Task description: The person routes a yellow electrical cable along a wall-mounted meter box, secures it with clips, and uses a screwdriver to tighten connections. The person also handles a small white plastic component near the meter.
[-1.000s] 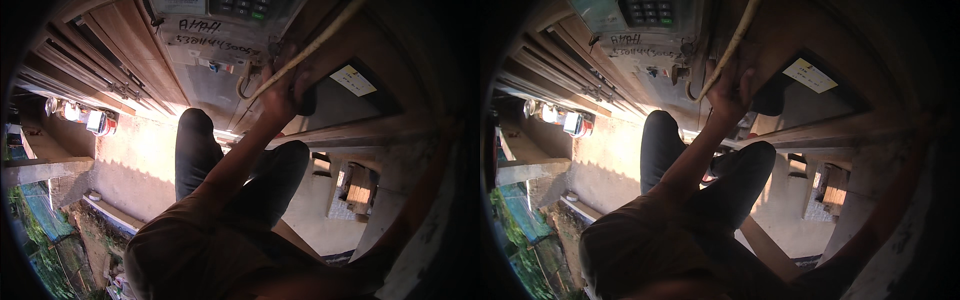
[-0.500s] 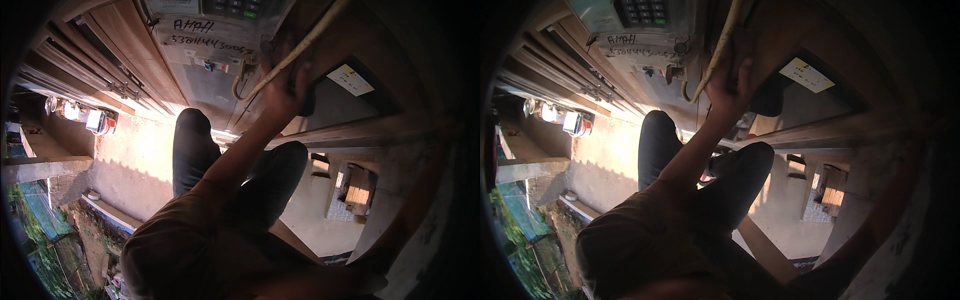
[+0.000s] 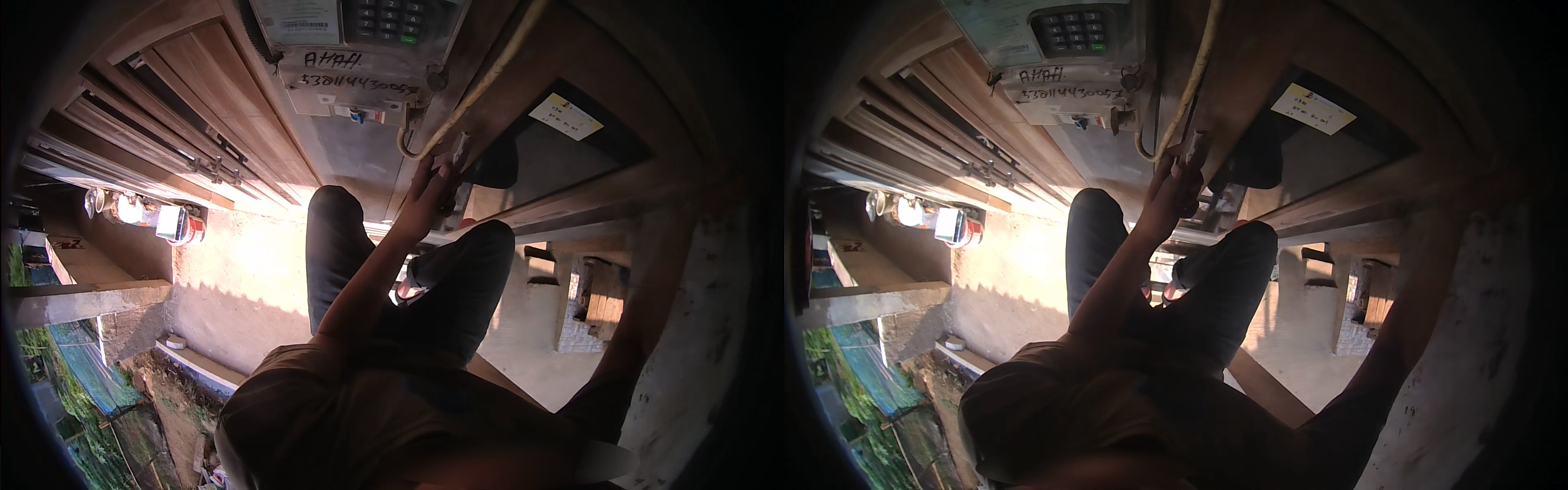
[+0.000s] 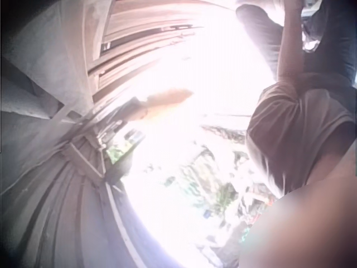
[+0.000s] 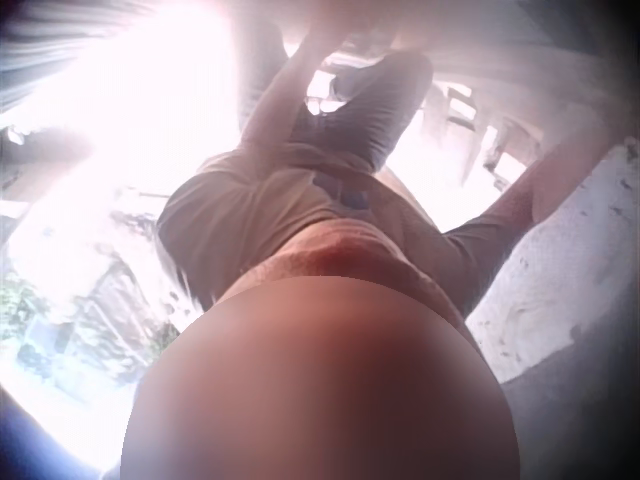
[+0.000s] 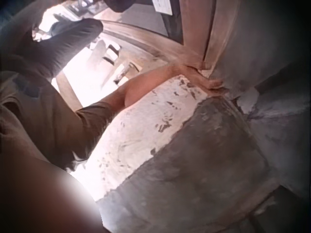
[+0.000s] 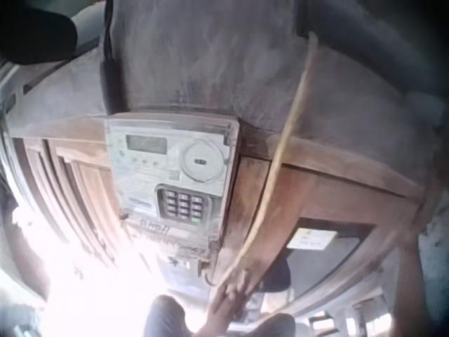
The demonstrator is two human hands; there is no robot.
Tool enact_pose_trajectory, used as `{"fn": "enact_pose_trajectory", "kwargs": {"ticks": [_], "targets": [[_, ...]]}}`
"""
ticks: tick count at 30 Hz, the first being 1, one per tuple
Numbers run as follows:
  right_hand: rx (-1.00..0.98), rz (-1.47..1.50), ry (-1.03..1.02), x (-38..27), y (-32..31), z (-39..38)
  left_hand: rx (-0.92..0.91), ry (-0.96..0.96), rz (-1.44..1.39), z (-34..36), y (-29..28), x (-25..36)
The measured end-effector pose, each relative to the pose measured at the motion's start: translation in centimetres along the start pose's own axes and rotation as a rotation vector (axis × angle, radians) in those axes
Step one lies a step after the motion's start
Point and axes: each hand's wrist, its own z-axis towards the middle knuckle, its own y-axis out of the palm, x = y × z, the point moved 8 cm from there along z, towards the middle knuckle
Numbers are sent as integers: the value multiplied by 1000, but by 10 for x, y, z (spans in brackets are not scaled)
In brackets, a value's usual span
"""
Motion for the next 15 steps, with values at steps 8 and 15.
{"fn": "enact_pose_trajectory", "kwargs": {"ticks": [8, 15], "targets": [[-473, 979, 1276, -253, 44, -229, -93, -19, -6, 1, -1, -3], [-377, 1004, 1290, -288, 57, -234, -11, 109, 265, -12, -1, 21]]}}
